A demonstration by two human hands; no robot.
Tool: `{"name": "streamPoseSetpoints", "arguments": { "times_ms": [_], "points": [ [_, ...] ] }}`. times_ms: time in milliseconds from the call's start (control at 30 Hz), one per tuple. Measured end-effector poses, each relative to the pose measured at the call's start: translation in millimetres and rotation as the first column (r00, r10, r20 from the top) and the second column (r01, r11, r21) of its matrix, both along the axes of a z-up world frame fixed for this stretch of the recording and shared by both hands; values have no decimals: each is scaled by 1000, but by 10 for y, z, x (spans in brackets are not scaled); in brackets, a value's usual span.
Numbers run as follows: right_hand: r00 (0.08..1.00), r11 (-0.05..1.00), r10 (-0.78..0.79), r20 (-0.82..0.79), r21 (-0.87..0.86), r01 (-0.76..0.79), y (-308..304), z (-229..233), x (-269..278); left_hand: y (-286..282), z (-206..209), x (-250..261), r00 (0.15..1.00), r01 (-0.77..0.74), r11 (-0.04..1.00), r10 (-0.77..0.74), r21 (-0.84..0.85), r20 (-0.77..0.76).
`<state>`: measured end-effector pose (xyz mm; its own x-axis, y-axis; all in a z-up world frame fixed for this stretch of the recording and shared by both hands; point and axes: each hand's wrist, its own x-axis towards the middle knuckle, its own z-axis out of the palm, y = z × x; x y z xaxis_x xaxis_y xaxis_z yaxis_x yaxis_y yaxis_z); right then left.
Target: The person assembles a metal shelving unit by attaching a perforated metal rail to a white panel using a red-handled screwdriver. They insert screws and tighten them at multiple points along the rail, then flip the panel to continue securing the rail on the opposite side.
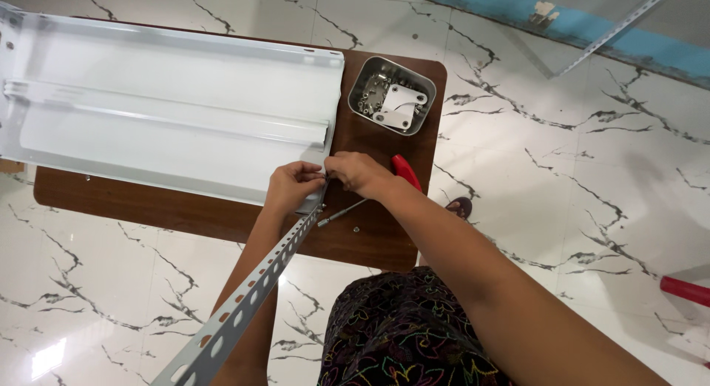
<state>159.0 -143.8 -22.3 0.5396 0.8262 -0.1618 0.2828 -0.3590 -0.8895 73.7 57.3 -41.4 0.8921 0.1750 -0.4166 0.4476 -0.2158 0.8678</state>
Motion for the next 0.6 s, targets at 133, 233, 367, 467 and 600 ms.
{"name": "streamPoseSetpoints", "arguments": {
  "times_ms": [133, 233, 367, 467, 600],
  "points": [
    [996, 995, -14, 93, -97, 24, 9, 60, -34, -98, 160, 18, 1000, -16, 996, 15, 92, 11],
    [948, 1000, 6, 317, 2, -7, -22, 68, -42, -180, 299, 9, 999, -31, 989, 32, 142, -4],
    [963, 999, 5, 271, -44, 7, -17, 52, -31, -217, 398, 12, 998, -51, 990, 54, 135, -15],
    [960, 999, -1, 280, -45, 14, -20, 23, -22, -207, 362, -14, 999, -38, 988, 35, 152, 17],
    [961, 999, -19, 278, 39, 8, -13, -40, -3, -175, 199, -83, 993, -112, 992, 113, -56, 30]
  ]
}}
